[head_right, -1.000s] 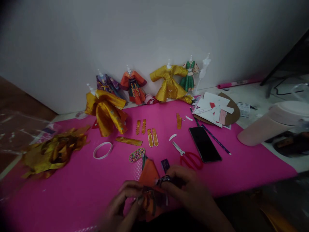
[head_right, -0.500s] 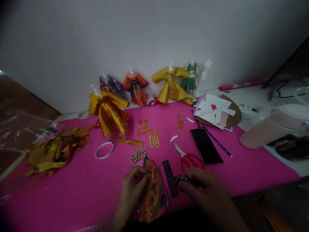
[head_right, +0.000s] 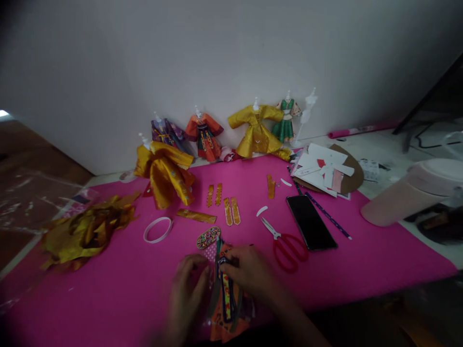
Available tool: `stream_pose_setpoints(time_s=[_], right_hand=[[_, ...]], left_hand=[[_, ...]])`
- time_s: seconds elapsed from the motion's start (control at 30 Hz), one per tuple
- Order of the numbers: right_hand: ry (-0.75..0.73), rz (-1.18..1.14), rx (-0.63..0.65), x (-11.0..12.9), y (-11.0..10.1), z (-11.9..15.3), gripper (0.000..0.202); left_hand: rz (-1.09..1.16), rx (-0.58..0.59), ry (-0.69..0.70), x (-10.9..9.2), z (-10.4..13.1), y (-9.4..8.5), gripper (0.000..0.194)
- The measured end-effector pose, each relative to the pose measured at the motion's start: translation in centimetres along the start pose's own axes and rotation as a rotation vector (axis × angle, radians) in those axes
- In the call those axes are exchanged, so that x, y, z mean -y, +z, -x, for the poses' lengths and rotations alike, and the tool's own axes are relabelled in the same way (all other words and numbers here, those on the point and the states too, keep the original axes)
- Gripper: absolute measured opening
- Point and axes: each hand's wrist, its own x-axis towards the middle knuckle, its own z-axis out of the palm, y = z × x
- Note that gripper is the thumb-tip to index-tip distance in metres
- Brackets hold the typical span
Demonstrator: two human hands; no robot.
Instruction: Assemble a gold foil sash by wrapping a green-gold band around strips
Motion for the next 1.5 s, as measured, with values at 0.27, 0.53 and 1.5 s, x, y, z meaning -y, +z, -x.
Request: stream_pose_setpoints(time_s=[0.27,0.53,1.5], right_hand=[[-0.063,0.191,-0.153,0.1,0.4,-1.0,0.006],[0.159,0.553,-0.282,-2.9,-4.2,2.0,0.014],[0.086,-0.459,-0.132,-4.3,1.2,2.6,0.019]], left_hand=[[-0.191,0.242,0.474,-1.3,2.4,0.3,0.023],[-0.147,0.295,0.371,-0.6,2.0,0.4,0.019],[0.154,0.255,-0.320,-1.9,0.1,2.0,0.013]])
